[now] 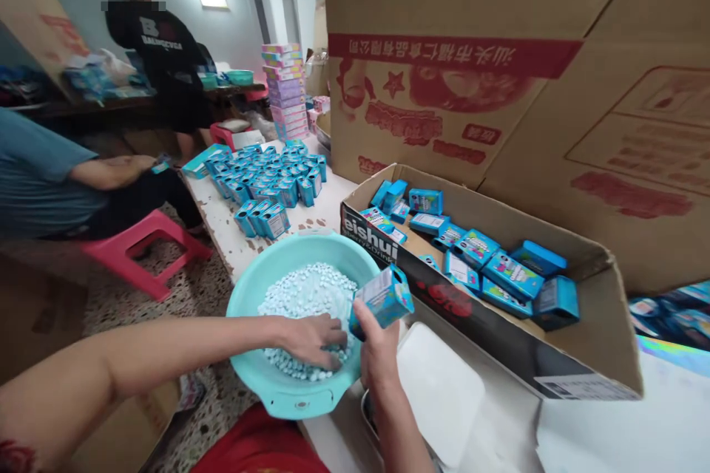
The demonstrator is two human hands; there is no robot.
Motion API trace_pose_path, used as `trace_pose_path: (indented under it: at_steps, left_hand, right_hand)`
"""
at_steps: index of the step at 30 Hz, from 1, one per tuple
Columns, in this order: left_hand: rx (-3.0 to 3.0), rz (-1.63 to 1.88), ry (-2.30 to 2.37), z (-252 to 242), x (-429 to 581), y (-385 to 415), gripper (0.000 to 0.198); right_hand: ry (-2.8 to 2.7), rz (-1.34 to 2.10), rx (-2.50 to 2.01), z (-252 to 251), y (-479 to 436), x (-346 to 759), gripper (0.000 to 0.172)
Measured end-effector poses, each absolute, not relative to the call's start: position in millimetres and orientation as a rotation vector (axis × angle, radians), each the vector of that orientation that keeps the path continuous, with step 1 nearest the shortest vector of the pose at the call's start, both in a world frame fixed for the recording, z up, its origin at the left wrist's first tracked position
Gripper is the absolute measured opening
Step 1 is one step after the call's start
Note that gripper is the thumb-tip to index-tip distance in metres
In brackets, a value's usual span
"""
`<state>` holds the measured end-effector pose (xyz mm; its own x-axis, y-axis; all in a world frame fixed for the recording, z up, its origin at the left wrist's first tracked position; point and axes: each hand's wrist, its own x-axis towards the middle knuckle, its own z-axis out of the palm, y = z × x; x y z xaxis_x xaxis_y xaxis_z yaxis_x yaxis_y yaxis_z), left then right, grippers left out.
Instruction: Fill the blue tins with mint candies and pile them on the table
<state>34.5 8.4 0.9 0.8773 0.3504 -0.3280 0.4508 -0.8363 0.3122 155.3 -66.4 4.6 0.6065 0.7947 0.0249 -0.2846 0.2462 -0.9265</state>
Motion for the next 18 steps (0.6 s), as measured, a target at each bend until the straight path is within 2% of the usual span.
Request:
trace_pose_path:
  at_steps: [3,8,12,15,18]
  left_hand:
    - [2.649,-0.579,0.545,13.0,-1.5,4.1,0.044]
    - [2.682,-0.642,0.723,21.5,-25.7,2.5,0.039]
    - [2.729,-0.602,0.753,16.5,-24.7,0.8,0.031]
    - [2.688,-0.532,0.844,15.3,-26.0,3.4,0.023]
    - [2.552,-0.291,0.962,18.9,-29.5,9.0,0.018]
  right_hand:
    - [-0.541,0.755,-1.113,3.0,-65.6,156.5,0.040]
    - [-0.656,0.761,-1.147,-1.6,-66.0,155.0,0.050]
    - [-0.629,0.813,-1.125,1.5,-67.4,155.3,0.053]
    - [-0.585,0.869,-1.084,5.0,-68.8,155.8,0.047]
    - [-0.614,0.900,-1.073,1.8,-69.5,157.8,0.040]
